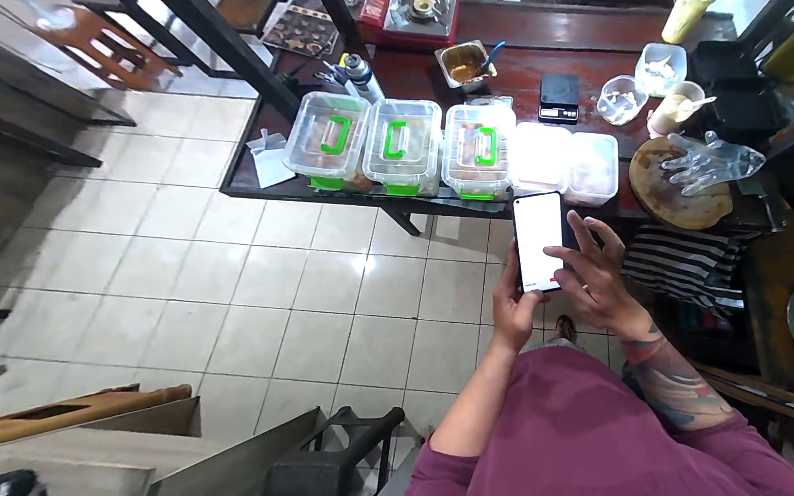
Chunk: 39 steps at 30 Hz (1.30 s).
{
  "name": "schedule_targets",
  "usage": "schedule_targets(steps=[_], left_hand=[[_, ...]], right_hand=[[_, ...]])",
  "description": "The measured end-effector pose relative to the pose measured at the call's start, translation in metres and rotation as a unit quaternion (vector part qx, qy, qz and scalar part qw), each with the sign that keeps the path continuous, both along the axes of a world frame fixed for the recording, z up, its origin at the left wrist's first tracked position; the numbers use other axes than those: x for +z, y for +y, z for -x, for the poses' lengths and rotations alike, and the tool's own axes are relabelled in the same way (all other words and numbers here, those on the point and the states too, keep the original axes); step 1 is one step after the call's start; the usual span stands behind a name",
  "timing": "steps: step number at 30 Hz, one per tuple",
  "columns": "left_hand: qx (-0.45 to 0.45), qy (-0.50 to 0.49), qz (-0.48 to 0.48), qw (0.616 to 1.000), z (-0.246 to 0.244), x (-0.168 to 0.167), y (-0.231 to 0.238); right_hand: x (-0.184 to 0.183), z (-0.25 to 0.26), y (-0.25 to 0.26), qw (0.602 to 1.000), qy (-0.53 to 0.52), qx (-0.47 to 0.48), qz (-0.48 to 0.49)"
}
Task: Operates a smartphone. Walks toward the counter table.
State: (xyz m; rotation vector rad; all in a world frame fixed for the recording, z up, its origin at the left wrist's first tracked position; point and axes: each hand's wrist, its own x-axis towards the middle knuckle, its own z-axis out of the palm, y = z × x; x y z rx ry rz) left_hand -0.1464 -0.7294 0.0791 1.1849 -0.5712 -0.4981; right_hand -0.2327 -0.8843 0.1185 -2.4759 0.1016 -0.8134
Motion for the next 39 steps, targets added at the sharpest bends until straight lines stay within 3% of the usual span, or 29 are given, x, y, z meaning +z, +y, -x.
schedule_targets(steps=[8, 27, 34, 39], left_hand=[[0.025, 0.01, -0.036, 0.999, 0.0, 0.004, 0.004], [0.055, 0.019, -0.024, 0.998, -0.005, 0.011, 0.016], [0.124, -0.02, -0.092, 0.988, -0.002, 0.012, 0.02], [0.088, -0.022, -0.025, 0.996, -0.006, 0.004, 0.026]], right_hand=[[0.0, 0.005, -0.001, 0.994, -0.004, -0.011, -0.11], [0.004, -0.002, 0.012, 0.994, 0.002, -0.004, -0.112], [-0.004, -0.001, 0.018, 0.994, 0.001, -0.006, -0.109], [0.025, -0.009, -0.024, 0.992, -0.055, -0.054, -0.097]])
